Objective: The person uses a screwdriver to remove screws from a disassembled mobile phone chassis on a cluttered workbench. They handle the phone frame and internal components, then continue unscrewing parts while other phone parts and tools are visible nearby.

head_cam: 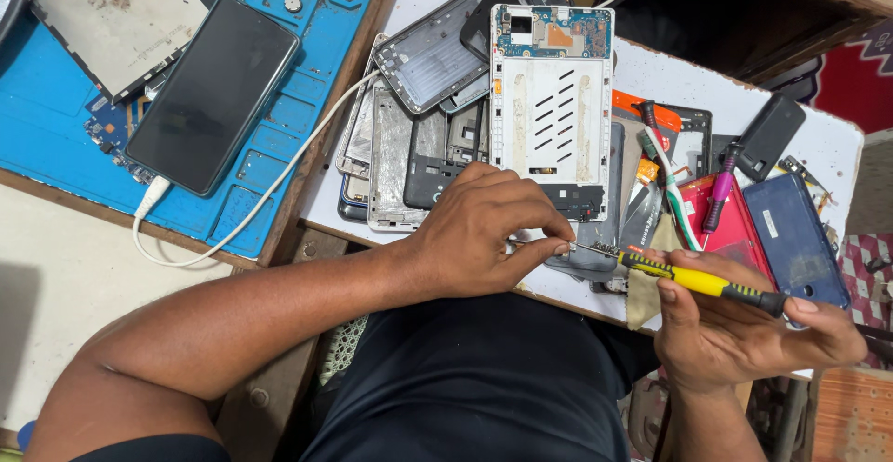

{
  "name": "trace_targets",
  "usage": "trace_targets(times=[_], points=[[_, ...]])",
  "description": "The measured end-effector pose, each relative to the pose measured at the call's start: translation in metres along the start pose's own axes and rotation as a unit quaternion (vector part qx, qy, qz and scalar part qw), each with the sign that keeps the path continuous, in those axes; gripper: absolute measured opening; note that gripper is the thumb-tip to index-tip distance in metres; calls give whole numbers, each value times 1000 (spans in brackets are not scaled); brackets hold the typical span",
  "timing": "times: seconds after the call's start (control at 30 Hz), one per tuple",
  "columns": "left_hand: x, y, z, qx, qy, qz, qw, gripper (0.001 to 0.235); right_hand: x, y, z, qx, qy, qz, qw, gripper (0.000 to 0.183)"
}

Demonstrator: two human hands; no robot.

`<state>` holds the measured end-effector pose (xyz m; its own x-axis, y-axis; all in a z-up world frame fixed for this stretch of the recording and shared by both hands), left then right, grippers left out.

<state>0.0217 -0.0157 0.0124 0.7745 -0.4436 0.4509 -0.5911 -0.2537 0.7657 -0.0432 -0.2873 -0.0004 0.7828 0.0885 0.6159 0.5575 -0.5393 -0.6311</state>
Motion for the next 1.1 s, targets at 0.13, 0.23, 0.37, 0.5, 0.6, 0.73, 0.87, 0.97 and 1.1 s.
trace_targets(times=[0.13,0.23,0.37,0.5,0.6,0.73,0.87,0.97,1.1], points=[[0,0,0,1,2,1,1000,10,0,-1,0,-23,-4,-26,999,68],[0,-1,1,4,0,-1,1000,10,0,-2,2,-18,-10,-33,999,67],[-1,-3,1,23,-4,-1,1000,18,3,0,2,-5,-7,-28,1000,65],[-1,-8,-2,121,6,48,991,27,11,0,3,9,-11,-31,999,64],[-4,-13,2,184,-21,51,981,21,11,1,13,40,-17,-8,999,64],[-3,-16,7,257,-59,63,963,25,11,8,30,62,-26,-27,997,66],[-3,-17,8,268,-72,64,959,25,6,16,39,56,-22,-36,998,71],[-3,-18,9,272,-78,64,957,24,5,20,43,48,-20,-57,997,71],[-4,-17,8,275,-65,72,956,20,5,22,47,45,-18,-68,997,71]])
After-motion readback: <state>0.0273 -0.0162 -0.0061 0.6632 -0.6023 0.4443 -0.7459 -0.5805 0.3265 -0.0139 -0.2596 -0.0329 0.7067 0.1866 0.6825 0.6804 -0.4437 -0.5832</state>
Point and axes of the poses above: each hand's wrist, its own x-axis towards the middle knuckle, its own z-axis out of the palm, y = z × x, the point moved 3 cm from there along x, towards the middle knuckle, and after that the axes turned 1 degree about -x, right-handed, at the moved point
